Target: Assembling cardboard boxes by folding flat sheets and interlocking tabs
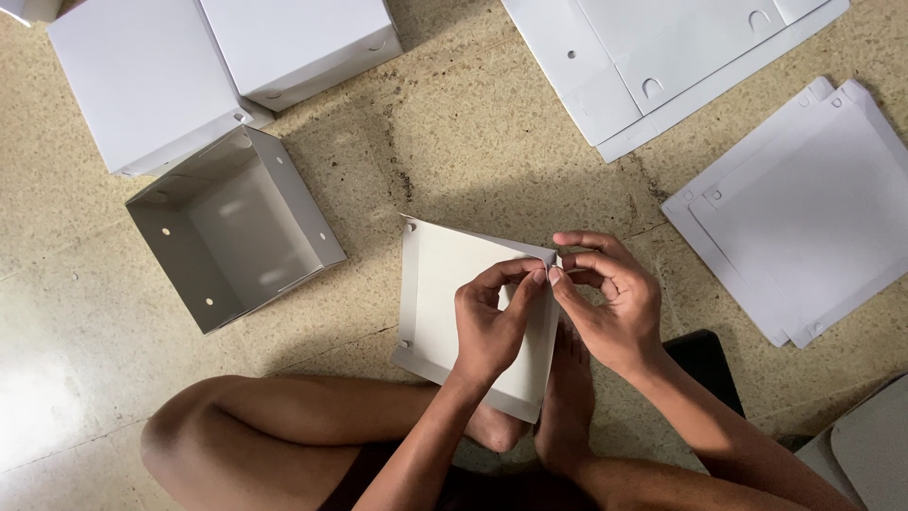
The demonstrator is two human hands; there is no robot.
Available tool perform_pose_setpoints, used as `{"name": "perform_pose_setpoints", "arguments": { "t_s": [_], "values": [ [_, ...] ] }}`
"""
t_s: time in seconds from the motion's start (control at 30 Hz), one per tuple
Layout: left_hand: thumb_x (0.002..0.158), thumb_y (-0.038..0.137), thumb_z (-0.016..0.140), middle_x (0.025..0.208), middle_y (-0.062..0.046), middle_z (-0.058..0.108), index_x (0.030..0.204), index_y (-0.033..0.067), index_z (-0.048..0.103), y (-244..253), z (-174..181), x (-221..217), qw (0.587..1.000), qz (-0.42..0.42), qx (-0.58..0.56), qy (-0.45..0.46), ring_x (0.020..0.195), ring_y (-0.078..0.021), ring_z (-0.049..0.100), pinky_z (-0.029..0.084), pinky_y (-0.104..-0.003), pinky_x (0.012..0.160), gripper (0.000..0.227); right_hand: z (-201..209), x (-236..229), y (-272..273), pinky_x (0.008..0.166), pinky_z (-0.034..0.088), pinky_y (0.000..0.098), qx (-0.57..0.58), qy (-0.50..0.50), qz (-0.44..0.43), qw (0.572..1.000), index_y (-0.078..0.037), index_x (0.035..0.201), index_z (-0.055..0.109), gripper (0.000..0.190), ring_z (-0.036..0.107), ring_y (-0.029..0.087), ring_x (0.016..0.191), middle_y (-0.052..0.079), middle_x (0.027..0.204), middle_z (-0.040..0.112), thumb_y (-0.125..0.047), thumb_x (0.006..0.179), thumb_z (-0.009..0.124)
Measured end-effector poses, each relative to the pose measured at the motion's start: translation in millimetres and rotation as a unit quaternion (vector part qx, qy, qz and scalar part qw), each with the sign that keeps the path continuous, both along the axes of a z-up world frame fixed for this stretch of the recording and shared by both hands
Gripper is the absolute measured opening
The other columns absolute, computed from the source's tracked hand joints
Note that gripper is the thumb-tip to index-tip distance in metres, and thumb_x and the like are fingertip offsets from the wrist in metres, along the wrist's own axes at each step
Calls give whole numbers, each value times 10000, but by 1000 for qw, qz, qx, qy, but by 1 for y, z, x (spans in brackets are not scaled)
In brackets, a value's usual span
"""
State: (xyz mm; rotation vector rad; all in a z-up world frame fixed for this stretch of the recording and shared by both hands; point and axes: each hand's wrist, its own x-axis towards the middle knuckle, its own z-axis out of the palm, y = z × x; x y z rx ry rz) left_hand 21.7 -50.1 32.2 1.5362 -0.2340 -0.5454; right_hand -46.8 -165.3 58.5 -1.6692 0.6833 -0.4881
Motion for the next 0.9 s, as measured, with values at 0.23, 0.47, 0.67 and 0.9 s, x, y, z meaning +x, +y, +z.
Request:
{"name": "perform_pose_setpoints", "arguments": {
  "t_s": [0.23,0.47,0.67,0.9],
  "values": [
    [925,106,744,785,-95,749,1036,26,772,-1,-4,8,999,-17,-1,28,782,-109,632,537,-321,786,140,21,3,5,819,618,438,-152,-53,64,985,74,999,722,136,694,408,1052,286,1226,671,100,870,689],
    [911,71,737,806,-96,744,1094,-22,707,-3,0,9,995,22,-37,91,731,-112,654,555,-281,768,208,-11,-9,11,978,541,472,-308,-100,122,938,102,1196,651,320,615,445,1211,325,1378,579,163,891,576],
    [938,118,713,887,-129,719,927,48,765,-1,10,5,999,-28,-28,-23,850,-190,634,502,-332,818,88,4,-8,3,794,636,371,-183,-94,41,978,32,976,730,209,736,359,1025,228,1138,731,165,816,712],
    [923,107,658,953,-47,760,888,106,721,12,47,-10,971,-155,60,-173,849,-242,660,435,-372,839,72,-5,-25,-21,828,580,326,129,-25,53,990,61,1239,596,379,708,244,960,229,1123,714,-185,970,496]
  ]
}}
